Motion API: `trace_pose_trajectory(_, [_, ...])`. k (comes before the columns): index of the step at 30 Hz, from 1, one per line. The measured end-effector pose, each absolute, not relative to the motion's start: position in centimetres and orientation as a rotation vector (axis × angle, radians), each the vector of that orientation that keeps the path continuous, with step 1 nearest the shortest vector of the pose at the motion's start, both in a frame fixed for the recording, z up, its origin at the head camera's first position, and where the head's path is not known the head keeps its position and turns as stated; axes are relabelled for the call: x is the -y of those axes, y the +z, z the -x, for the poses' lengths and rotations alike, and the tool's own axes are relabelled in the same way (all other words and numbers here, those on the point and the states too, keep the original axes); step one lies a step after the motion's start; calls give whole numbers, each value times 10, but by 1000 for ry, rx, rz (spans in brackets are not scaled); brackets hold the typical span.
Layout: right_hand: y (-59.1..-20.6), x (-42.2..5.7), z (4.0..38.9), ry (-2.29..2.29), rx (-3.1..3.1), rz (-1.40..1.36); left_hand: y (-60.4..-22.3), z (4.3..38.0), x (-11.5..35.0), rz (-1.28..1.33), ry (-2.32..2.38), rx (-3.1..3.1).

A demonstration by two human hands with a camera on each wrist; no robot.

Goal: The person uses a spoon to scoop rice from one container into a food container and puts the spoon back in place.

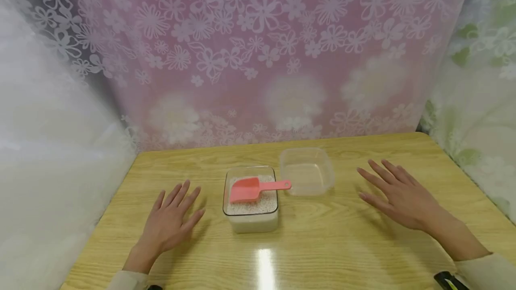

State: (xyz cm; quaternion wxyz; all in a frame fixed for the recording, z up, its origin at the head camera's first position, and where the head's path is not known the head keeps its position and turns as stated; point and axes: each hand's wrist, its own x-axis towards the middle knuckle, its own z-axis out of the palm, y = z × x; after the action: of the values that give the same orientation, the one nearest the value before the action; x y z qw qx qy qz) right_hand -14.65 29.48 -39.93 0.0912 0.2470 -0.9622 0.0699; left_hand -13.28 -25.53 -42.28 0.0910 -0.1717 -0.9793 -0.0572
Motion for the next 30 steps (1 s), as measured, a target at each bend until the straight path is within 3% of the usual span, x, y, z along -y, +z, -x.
trace_pose_trajectory(30, [-380, -227, 151, 275, 2813, -839, -404, 143, 234, 643, -130, 2788])
